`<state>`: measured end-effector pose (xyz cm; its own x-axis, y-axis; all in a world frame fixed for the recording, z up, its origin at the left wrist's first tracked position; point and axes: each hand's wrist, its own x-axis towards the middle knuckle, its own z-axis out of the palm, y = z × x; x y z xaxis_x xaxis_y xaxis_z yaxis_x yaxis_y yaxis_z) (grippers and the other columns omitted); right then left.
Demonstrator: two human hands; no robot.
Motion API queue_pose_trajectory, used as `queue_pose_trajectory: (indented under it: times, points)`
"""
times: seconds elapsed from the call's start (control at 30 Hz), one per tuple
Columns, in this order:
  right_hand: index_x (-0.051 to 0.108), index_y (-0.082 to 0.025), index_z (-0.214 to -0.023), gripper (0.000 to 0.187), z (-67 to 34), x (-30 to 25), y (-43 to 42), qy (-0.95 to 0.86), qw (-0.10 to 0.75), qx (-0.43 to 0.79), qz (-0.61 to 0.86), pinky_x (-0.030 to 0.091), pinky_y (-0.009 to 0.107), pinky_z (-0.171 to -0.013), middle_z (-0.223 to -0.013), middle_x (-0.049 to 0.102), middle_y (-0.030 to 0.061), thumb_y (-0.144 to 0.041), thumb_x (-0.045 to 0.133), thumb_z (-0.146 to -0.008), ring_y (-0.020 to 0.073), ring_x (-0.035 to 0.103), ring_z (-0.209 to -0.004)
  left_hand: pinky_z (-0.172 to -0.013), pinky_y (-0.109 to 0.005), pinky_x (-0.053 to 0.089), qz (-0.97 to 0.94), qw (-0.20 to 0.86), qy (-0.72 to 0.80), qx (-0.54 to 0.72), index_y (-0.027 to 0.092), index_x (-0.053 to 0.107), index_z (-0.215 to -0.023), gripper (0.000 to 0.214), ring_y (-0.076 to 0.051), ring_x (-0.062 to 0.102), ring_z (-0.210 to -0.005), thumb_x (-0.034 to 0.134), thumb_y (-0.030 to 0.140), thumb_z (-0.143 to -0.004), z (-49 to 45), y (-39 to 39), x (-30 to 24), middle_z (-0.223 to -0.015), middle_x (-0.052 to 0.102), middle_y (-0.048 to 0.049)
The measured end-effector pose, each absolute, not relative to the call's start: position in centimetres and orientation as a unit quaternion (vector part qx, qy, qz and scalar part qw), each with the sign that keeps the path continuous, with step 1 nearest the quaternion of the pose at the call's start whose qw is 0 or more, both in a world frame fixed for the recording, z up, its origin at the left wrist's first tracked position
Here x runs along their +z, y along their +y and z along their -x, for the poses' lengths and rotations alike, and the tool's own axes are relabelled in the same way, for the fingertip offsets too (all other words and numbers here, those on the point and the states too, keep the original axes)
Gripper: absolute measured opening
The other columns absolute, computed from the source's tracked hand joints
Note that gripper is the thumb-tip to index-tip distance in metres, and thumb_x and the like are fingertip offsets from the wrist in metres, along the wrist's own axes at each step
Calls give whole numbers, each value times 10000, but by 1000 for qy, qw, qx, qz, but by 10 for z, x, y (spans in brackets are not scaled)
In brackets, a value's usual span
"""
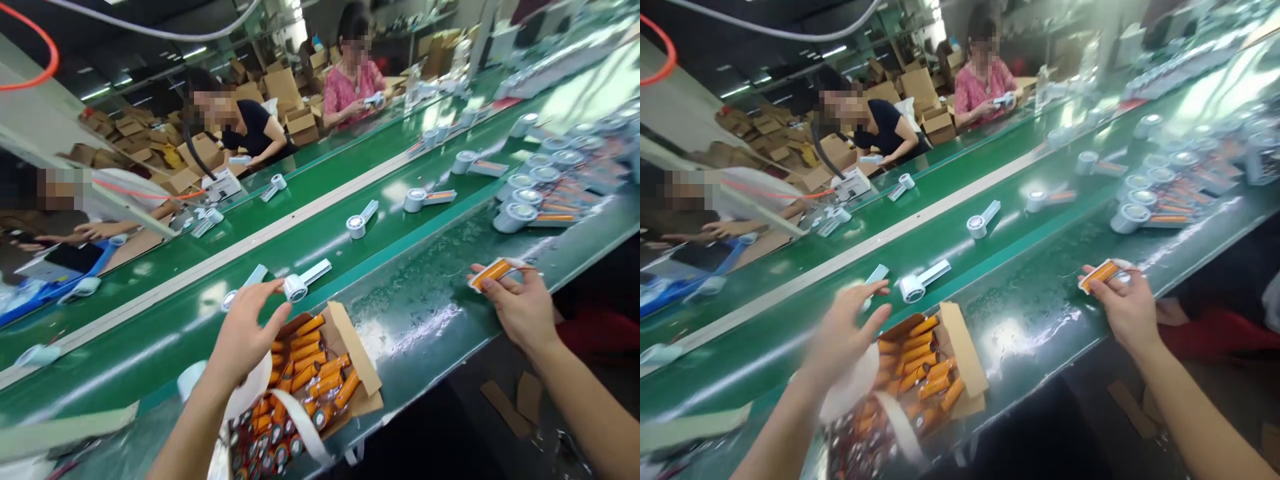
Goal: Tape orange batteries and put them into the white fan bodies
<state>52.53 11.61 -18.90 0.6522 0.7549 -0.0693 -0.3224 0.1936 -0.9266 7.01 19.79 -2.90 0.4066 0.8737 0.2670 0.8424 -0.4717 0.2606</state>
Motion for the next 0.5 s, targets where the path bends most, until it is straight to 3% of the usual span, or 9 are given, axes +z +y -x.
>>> queue_pose_trajectory:
  times: [0.13, 0.2, 0.3, 0.43, 0.5]
  points:
    - [507, -273, -1145, 733, -519, -199, 129, -230, 726, 354, 543, 649, 405, -854, -1054, 804, 98, -370, 982, -596, 266, 793, -907, -1160, -422, 395, -872, 74, 483, 37, 231, 519, -1461, 547, -271, 488, -1360, 443, 534, -1012, -193, 319, -31, -1446, 605, -81]
    - [497, -257, -1153, 755, -515, -202, 134, -243, 716, 354, 550, 643, 440, -876, -1067, 802, 112, -394, 984, -591, 280, 787, -943, -1120, -444, 426, -864, 60, 499, 2, 240, 505, -1471, 556, -316, 463, -1381, 455, 539, -1005, -250, 365, -45, -1489, 569, -103]
    - [500, -241, -1182, 790, -512, -203, 138, -245, 714, 355, 551, 636, 466, -888, -1065, 802, 126, -432, 982, -586, 292, 784, -948, -1010, -482, 500, -850, 41, 525, -27, 196, 574, -1380, 511, -346, 524, -1306, 507, 526, -996, -311, 405, -69, -1402, 597, -168]
    - [498, -236, -1175, 754, -514, -203, 139, -243, 716, 365, 543, 637, 469, -886, -1093, 798, 140, -429, 970, -620, 301, 783, -961, -973, -477, 541, -852, 18, 518, -69, 160, 636, -1233, 356, -249, 625, -1142, 619, 410, -981, -336, 417, -86, -1272, 637, -116]
    - [491, -236, -1179, 726, -516, -202, 139, -245, 714, 374, 539, 637, 458, -885, -1121, 792, 150, -411, 958, -652, 295, 783, -967, -985, -473, 537, -872, 8, 483, -81, 166, 650, -1199, 289, -249, 602, -1180, 636, 345, -973, -330, 410, -89, -1315, 616, -107]
